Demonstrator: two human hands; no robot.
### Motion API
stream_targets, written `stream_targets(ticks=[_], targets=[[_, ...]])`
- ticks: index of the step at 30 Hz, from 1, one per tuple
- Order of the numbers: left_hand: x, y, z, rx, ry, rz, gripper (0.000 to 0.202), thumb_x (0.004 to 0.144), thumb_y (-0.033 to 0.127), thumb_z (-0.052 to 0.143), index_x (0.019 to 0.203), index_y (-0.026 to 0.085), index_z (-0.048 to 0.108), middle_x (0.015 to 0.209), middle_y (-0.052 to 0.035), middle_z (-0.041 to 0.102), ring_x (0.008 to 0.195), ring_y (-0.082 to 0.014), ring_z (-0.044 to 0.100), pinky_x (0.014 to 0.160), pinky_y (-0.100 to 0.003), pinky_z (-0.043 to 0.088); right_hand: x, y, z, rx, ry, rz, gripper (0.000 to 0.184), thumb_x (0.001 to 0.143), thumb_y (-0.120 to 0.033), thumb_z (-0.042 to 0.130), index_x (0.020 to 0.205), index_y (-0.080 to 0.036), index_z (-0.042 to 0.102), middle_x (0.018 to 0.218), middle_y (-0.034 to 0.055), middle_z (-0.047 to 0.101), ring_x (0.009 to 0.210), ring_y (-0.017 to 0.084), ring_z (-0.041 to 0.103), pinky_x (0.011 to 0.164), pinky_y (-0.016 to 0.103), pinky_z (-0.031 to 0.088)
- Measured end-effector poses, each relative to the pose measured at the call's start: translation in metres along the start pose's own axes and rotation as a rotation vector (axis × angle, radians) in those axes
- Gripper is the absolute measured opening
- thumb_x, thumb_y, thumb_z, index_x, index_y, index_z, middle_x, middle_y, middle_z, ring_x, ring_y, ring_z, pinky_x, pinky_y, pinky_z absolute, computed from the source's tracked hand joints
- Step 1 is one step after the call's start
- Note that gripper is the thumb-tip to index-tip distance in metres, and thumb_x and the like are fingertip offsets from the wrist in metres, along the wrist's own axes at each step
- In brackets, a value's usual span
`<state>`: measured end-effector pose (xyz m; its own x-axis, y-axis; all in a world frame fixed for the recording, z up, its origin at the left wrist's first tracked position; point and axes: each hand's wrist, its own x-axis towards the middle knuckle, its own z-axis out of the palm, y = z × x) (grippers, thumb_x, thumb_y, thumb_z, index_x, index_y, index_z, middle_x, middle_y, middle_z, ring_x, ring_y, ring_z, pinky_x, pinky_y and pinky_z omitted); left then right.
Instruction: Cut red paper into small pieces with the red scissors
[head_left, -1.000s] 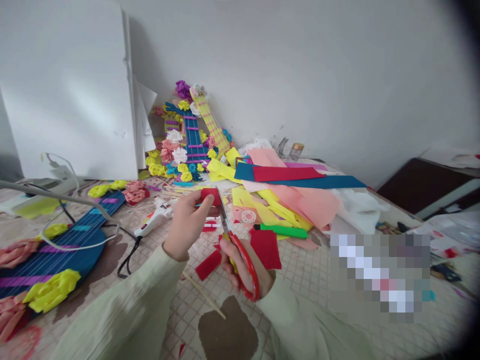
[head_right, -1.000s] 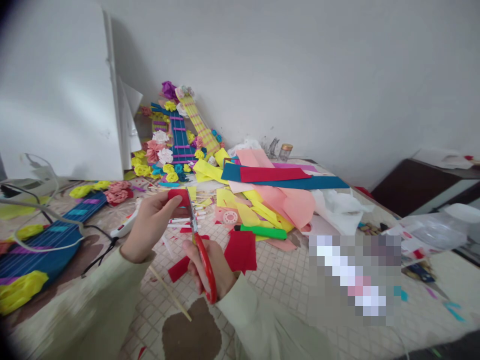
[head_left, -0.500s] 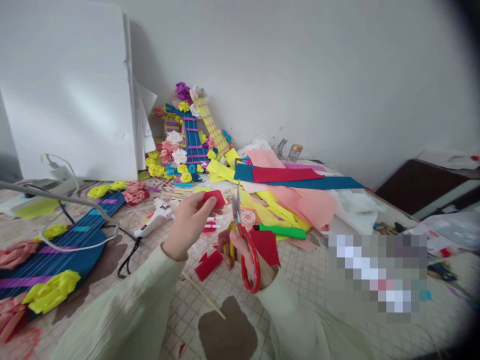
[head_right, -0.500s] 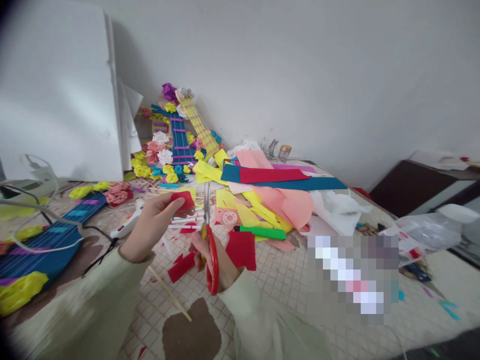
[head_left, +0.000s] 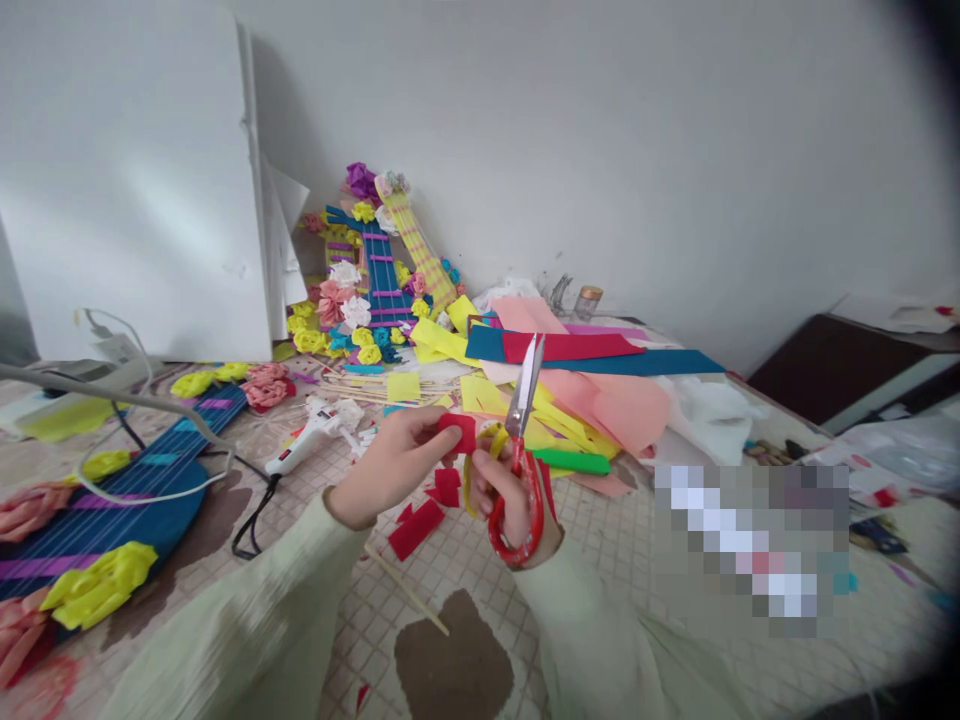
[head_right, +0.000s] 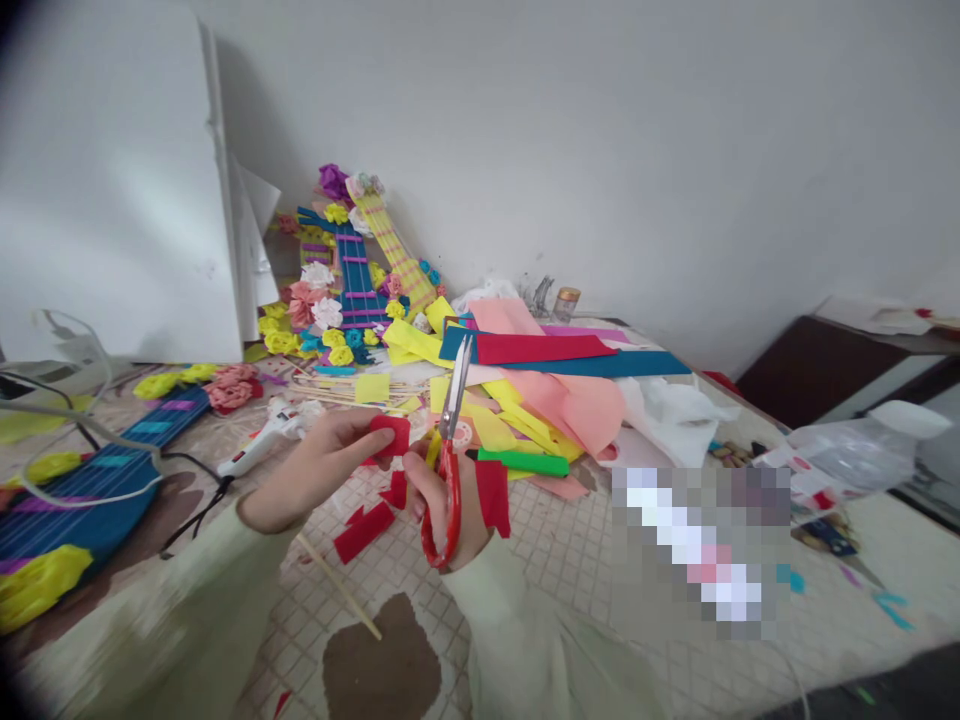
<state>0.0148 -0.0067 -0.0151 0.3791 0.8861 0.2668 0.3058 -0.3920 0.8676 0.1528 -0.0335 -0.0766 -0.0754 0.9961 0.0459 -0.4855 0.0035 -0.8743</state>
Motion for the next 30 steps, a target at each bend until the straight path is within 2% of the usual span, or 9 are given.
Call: stream_targets(ticks=[6,10,12,17,24,30], targets=[[-0.001,-0.003,0.008,-0.023,-0.059,-0.001,0.03,0.084,0.038,0.048,0.066,0.017,0.061,0.063,-0.0017,0.06,0.061,-0.0146,0.054,0.057,-0.025,0.043,0.002,0.003,-0.001,-0.003,-0.008,-0.023,0.024,0.078,-0.035,0.06,0.077,-0.019,0.043,0.043,-0.0111,0.034,0.033,0.004,0.03,0.034,0.017,0.025],[-0.001,-0.007,0.013,-0.022,0.028,-0.007,0.031,0.084,0.039,0.049,0.064,0.017,0.057,0.061,0.0001,0.056,0.059,-0.0132,0.05,0.057,-0.024,0.04,0.0,0.002,0.0,-0.092,0.006,-0.046,0.025,0.08,-0.036,0.059,0.074,-0.019,0.042,0.044,-0.0102,0.035,0.035,0.005,0.033,0.037,0.018,0.028],[0.0,-0.008,0.012,-0.054,0.089,-0.005,0.029,0.085,0.037,0.049,0.064,0.018,0.054,0.061,0.0014,0.053,0.058,-0.0121,0.047,0.055,-0.023,0.038,-0.003,-0.001,0.002,-0.114,0.003,-0.013,0.023,0.08,-0.036,0.057,0.074,-0.019,0.042,0.045,-0.0097,0.036,0.035,0.004,0.032,0.038,0.019,0.027],[0.002,-0.005,0.003,-0.073,0.193,-0.002,0.03,0.085,0.038,0.047,0.064,0.018,0.053,0.062,0.001,0.053,0.06,-0.0125,0.049,0.059,-0.024,0.04,-0.007,-0.006,0.008,-0.21,-0.124,0.067,0.021,0.075,-0.034,0.058,0.074,-0.018,0.046,0.046,-0.0089,0.037,0.038,0.005,0.033,0.04,0.02,0.025],[0.003,-0.006,-0.007,0.064,0.211,0.079,0.026,0.087,0.036,0.044,0.069,0.018,0.05,0.066,0.0014,0.05,0.064,-0.0131,0.046,0.062,-0.025,0.038,-0.008,-0.002,0.009,-0.232,-0.236,0.218,0.024,0.068,-0.036,0.058,0.077,-0.018,0.046,0.048,-0.0095,0.037,0.038,0.005,0.031,0.041,0.021,0.024],[0.004,-0.009,-0.009,0.222,0.216,0.125,0.026,0.09,0.034,0.041,0.07,0.018,0.047,0.067,0.0015,0.048,0.064,-0.0131,0.044,0.062,-0.027,0.035,-0.01,-0.003,0.008,-0.248,-0.244,0.277,0.026,0.067,-0.037,0.06,0.079,-0.018,0.045,0.047,-0.0098,0.036,0.039,0.005,0.03,0.041,0.02,0.022]])
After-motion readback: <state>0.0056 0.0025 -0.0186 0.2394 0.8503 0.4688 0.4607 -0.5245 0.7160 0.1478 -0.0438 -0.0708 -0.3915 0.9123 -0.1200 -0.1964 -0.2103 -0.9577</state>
